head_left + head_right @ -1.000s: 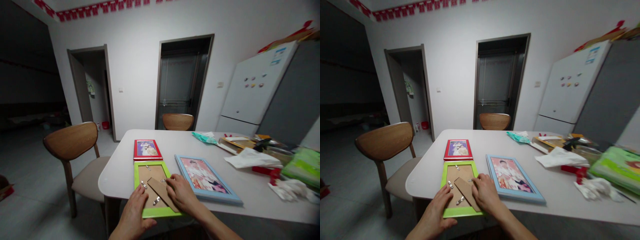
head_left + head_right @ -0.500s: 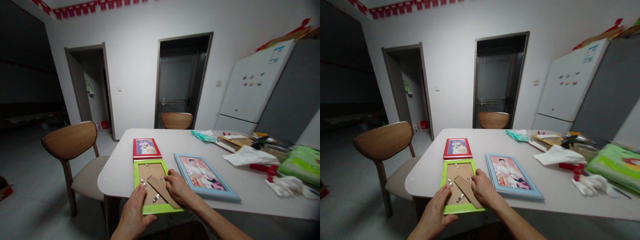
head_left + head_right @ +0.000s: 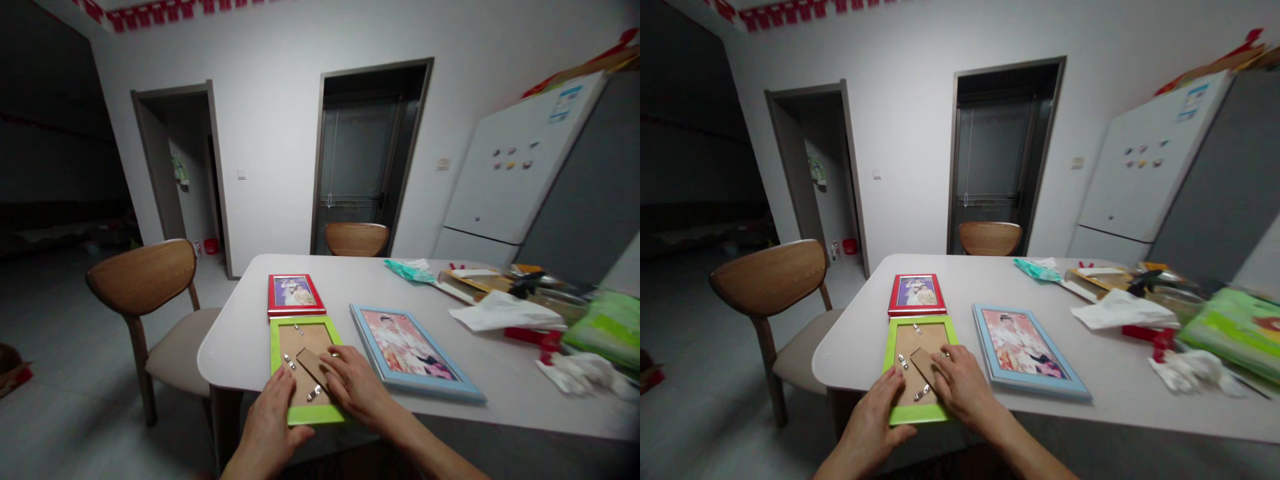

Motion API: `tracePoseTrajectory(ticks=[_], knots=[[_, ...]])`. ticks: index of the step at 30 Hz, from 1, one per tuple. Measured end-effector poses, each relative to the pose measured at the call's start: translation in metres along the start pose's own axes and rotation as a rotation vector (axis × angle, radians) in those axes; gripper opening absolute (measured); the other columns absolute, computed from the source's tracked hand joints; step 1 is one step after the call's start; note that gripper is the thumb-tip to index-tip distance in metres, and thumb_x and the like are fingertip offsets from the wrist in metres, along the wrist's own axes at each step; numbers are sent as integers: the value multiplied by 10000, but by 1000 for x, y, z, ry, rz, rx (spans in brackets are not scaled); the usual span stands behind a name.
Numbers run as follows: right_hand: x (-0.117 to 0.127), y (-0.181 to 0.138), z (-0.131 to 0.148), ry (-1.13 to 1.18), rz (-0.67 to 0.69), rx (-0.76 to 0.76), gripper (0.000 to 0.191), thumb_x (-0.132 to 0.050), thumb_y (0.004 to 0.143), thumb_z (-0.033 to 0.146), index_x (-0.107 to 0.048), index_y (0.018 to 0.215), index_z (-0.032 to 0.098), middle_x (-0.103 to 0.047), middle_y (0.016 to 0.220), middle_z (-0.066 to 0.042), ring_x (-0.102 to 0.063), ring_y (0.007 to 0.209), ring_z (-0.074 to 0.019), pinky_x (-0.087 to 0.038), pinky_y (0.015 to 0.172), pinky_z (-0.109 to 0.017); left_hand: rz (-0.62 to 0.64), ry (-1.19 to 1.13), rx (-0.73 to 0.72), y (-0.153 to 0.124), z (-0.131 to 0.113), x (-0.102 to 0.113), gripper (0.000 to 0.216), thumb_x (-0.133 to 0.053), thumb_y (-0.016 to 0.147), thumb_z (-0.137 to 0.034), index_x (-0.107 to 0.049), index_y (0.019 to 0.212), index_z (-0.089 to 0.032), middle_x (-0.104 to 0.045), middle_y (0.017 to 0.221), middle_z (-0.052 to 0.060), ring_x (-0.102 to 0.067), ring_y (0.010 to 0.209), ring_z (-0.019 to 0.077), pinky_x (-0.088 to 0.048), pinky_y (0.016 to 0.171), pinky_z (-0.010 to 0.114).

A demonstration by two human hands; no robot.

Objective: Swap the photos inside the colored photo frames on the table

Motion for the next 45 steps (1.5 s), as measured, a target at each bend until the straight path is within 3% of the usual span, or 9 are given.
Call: tracePoseTrajectory(ticks=[5,14,20,25,29,39,42,45], knots=[[-1,-12,41,103,86,199,206,-416,775,224,-620,802,232,-510,918,-43,-431,910,-171,-331,819,-325,-5,2,-17,0,-2,1,620,-675,536,-212,-458,1108,-111,-403,1264,154,-336,1186,224,-320,973,376],[6,-19,43,112,138,239,203,-416,780,217,-618,759,229,-523,917,-31,-426,919,-166,-316,830,-319,-31,-68,5,1,-2,4,576,-686,499,-188,-498,1041,-138,-428,1247,150,-350,1177,239,-326,963,393],[-8,6,33,153,91,136,257,-356,815,219,-587,925,206,-553,903,-45,-452,858,-157,-334,770,-292,-35,-157,-26,-1,-4,9,385,-670,499,-169,-552,866,-181,-478,1212,108,-358,1172,244,-334,954,398],[-22,32,40,58,96,111,220,-384,801,210,-603,805,187,-545,863,-46,-442,837,-151,-325,738,-268,-18,-158,-2,-3,-2,11,352,-638,518,-111,-536,847,-187,-472,1218,103,-368,1167,227,-322,966,374],[-27,37,47,3,141,143,238,-382,808,242,-613,782,191,-550,861,-47,-426,864,-162,-314,741,-276,-17,-168,-48,-4,-4,14,273,-612,553,-119,-522,795,-211,-531,1150,59,-372,1165,211,-329,961,362],[-34,40,41,126,170,50,272,-411,767,205,-631,917,263,-584,897,-25,-457,887,-166,-323,753,-272,-18,-173,-49,-4,0,12,261,-618,551,-129,-530,782,-214,-533,1148,38,-385,1156,205,-325,962,348],[-38,48,30,159,116,24,267,-399,775,240,-638,896,244,-603,883,-26,-488,865,-156,-330,749,-256,-10,-172,-38,-4,0,12,266,-626,547,-131,-542,788,-208,-527,1158,48,-384,1156,213,-323,963,362],[-42,66,3,139,47,-145,262,-406,768,258,-633,884,201,-627,863,-38,-527,813,-139,-343,701,-223,5,-170,-28,-3,1,12,256,-648,527,-136,-553,757,-197,-532,1151,60,-378,1160,225,-325,961,361]])
Point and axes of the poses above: each hand's wrist, its own y-axis towards the middle knuckle, its own x-axis out of the back of the hand, z = x × y, the point moved 7 cm from there along y, towards the middle knuckle
